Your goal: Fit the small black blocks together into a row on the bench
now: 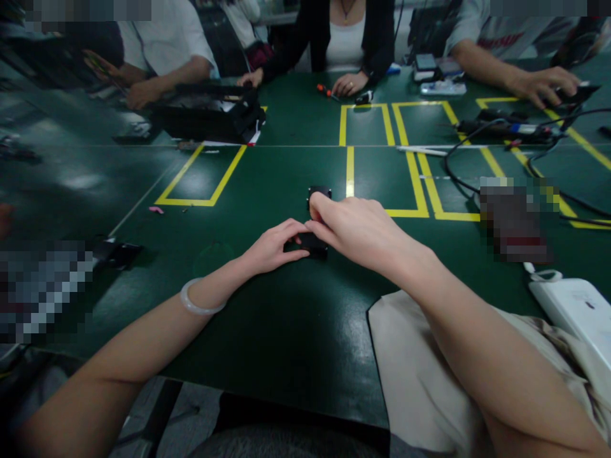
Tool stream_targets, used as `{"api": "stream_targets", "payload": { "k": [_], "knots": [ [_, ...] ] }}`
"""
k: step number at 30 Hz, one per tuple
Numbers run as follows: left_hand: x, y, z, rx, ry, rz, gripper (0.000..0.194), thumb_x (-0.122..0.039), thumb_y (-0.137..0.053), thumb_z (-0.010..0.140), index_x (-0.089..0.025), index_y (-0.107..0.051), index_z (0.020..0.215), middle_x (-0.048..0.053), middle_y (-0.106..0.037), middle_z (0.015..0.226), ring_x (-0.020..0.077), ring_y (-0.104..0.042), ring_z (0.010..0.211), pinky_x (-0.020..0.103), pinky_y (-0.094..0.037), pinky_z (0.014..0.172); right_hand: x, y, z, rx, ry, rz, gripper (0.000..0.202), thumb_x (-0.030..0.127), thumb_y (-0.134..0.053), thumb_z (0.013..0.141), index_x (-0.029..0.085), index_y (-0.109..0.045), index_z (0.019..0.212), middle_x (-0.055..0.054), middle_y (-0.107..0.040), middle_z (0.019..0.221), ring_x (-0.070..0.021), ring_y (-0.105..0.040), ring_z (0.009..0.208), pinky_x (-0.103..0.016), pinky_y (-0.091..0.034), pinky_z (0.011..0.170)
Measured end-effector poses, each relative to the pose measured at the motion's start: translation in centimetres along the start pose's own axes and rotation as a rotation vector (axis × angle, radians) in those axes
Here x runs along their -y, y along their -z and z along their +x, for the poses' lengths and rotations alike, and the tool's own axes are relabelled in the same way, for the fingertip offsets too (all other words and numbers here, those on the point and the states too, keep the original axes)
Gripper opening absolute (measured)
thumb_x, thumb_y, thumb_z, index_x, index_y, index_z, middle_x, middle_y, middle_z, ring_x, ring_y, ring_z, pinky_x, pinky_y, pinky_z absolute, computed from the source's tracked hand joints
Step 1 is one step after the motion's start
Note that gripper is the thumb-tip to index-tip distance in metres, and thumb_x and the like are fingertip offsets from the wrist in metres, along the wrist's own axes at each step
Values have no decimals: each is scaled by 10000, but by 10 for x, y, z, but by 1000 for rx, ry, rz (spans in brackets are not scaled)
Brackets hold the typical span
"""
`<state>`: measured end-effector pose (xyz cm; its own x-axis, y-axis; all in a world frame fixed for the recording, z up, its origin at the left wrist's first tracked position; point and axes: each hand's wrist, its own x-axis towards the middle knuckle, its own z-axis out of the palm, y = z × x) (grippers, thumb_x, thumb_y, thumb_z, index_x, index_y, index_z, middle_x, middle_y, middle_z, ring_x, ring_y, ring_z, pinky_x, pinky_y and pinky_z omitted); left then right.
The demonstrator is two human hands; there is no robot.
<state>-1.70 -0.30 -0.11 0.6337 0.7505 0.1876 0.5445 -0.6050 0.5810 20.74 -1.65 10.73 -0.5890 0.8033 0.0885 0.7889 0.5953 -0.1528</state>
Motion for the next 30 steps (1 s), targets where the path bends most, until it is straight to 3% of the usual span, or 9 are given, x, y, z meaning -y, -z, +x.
{"api": "stream_targets", "payload": {
  "k": [6, 11, 17, 23, 30],
  "knots": [
    [-2, 1, 0, 8, 6, 4, 458, -302, -625, 871, -264, -484, 1306, 54, -539, 1153, 154, -602, 900, 301, -479, 836, 0, 0, 0, -15, -6, 17, 207, 303, -387, 915, 211, -476, 1077, -5, -602, 712, -154, -520, 586, -252, -254, 546],
    [-1, 1, 0, 7, 4, 8, 457, -301, -623, 871, -260, -485, 1305, 57, -539, 1153, 155, -602, 897, 305, -480, 832, -1, 0, 0, -2, 1, 5, 227, 375, -386, 925, 208, -499, 1030, -21, -614, 726, -160, -535, 605, -252, -258, 543],
    [-1, 1, 0, 1, -2, -2, 461, -308, -619, 874, -266, -486, 1313, 60, -543, 1146, 160, -606, 899, 310, -481, 831, -1, 2, -1, -11, -16, -3, 234, 287, -407, 884, 202, -476, 1091, -21, -623, 730, -156, -533, 578, -255, -269, 540],
    [-1, 1, 0, 4, 9, 2, 471, -299, -629, 868, -264, -485, 1315, 52, -538, 1148, 152, -604, 896, 298, -479, 834, 0, 1, 0, -28, -35, -22, 245, 378, -394, 916, 205, -484, 1065, -34, -645, 757, -166, -553, 599, -258, -271, 541],
    [-1, 1, 0, 14, 6, -3, 474, -293, -622, 876, -272, -475, 1326, 52, -532, 1158, 151, -603, 901, 304, -478, 841, -2, -1, 0, -44, -83, -52, 246, 321, -410, 898, 189, -486, 1091, -47, -659, 778, -163, -561, 606, -262, -283, 548]
  ]
}}
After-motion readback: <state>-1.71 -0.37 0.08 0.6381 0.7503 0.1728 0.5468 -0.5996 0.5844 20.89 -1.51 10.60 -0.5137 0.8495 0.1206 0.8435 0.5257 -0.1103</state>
